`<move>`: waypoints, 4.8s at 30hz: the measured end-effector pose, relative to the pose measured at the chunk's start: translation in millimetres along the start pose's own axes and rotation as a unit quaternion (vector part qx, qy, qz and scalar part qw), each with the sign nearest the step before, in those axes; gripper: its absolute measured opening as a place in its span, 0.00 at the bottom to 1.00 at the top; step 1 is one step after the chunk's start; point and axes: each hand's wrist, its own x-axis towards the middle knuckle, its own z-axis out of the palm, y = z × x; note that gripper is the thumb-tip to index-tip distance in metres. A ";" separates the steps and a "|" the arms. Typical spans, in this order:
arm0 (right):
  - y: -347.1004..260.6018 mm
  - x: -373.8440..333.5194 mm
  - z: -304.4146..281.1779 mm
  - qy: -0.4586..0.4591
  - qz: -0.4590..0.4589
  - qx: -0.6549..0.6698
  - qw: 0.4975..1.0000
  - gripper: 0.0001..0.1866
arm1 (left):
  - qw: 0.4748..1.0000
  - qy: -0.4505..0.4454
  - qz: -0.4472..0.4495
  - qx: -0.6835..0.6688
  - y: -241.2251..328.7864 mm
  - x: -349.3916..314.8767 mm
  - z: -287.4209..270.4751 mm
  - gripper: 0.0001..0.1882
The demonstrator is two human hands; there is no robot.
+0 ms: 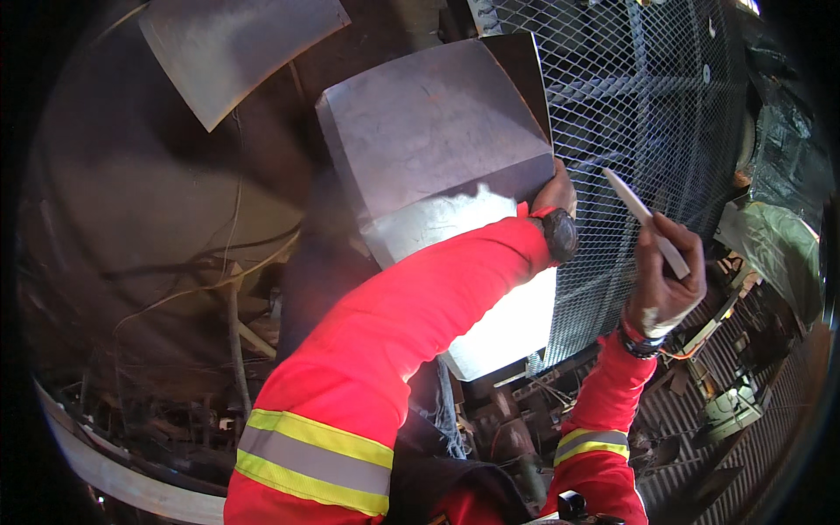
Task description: The person uses an angle grinder to cut a large metal sheet on a metal grate platform, generating sparks. They then pick up the cut piece, inspect the edges, and use a marker to draw lines on the sheet before placing it back down.
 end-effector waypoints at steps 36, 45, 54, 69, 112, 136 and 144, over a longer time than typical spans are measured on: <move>-15.9 80.0 167.6 -0.361 -0.358 -0.382 0.772 0.07 | 0.995 0.072 0.045 -0.056 -8.0 -7.3 -9.4 0.20; 3.6 105.8 231.6 -0.291 -0.377 -0.398 0.784 0.04 | 0.992 0.068 0.071 -0.076 -12.6 0.3 -20.0 0.19; 9.3 107.9 241.9 -0.274 -0.357 -0.368 0.814 0.05 | 0.987 0.057 0.093 -0.116 -8.1 0.7 -25.9 0.18; -44.5 24.4 127.7 -0.328 -0.195 -0.438 0.814 0.04 | 0.987 0.003 0.069 -0.142 -13.7 -16.1 -19.1 0.17; 246.5 -470.8 -82.4 0.282 0.453 -0.095 0.841 0.12 | 0.990 -0.102 0.080 0.054 102.1 104.5 -13.4 0.22; 103.5 -694.2 119.8 0.211 0.704 0.023 0.678 0.17 | 0.964 0.190 0.176 0.058 105.2 72.2 -263.6 0.15; 126.7 -567.0 109.9 0.298 0.653 0.137 0.683 0.25 | 0.969 0.222 0.107 0.022 45.4 -71.2 -390.2 0.18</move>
